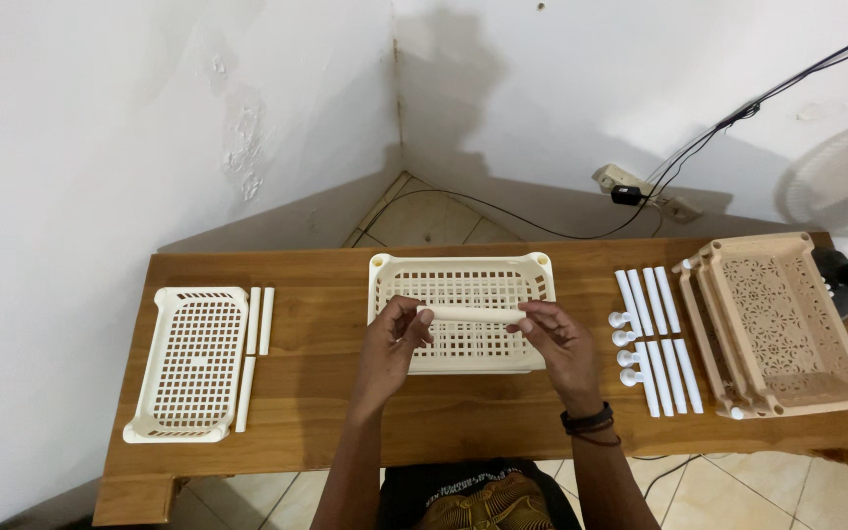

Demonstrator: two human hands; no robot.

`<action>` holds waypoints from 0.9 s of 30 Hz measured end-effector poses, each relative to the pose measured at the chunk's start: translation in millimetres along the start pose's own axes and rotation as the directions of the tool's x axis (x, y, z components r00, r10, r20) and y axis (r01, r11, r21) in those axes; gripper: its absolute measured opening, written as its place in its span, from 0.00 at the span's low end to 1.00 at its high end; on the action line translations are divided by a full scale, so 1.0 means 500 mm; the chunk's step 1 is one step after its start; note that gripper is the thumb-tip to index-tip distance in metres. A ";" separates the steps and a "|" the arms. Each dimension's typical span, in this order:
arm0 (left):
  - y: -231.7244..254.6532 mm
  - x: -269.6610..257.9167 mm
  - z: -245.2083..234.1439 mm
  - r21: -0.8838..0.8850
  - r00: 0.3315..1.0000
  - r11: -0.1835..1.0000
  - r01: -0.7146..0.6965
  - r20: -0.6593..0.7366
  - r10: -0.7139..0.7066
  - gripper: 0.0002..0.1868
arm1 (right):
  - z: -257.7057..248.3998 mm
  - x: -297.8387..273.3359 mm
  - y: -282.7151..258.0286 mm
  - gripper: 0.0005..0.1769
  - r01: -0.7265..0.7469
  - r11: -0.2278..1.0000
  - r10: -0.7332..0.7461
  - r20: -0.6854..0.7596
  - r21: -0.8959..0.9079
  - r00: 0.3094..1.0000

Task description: The person assembles a white plastic basket by inserting cylindrical plastic legs into the basket's corner sockets. They repeatedly insert and remove the legs, testing fit and alignment, then place the legs beside the basket on the table.

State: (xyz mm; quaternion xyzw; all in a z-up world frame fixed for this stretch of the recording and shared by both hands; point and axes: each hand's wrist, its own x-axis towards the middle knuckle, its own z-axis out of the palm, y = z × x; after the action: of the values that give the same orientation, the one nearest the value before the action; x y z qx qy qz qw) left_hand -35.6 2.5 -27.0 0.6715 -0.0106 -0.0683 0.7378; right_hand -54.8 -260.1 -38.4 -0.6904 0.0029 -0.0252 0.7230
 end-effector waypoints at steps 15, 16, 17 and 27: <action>0.041 -0.041 0.052 -0.067 0.997 0.997 -0.037 -0.064 0.032 0.16 | -0.018 0.002 0.005 0.21 -0.110 0.993 0.107 0.070 0.038 0.992; 0.040 -0.044 0.056 -0.087 0.997 0.995 -0.053 -0.056 0.048 0.16 | -0.014 0.004 0.002 0.21 -0.106 0.993 0.103 0.075 0.043 0.992; 0.039 -0.047 0.060 -0.109 0.997 0.992 -0.068 -0.049 0.063 0.16 | -0.012 0.005 -0.002 0.22 -0.103 0.994 0.099 0.081 0.048 0.992; 0.039 -0.066 0.095 -0.215 0.992 0.970 -0.116 -0.068 0.104 0.17 | 0.026 -0.005 -0.025 0.23 -0.198 0.980 0.195 0.160 0.001 0.968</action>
State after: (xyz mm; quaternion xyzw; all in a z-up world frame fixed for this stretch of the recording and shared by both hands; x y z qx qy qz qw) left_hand -71.8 -38.9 -0.4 0.5864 -0.0196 -0.0092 0.8098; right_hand -57.4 -247.7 -25.6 -0.6803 0.0134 0.1018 0.7258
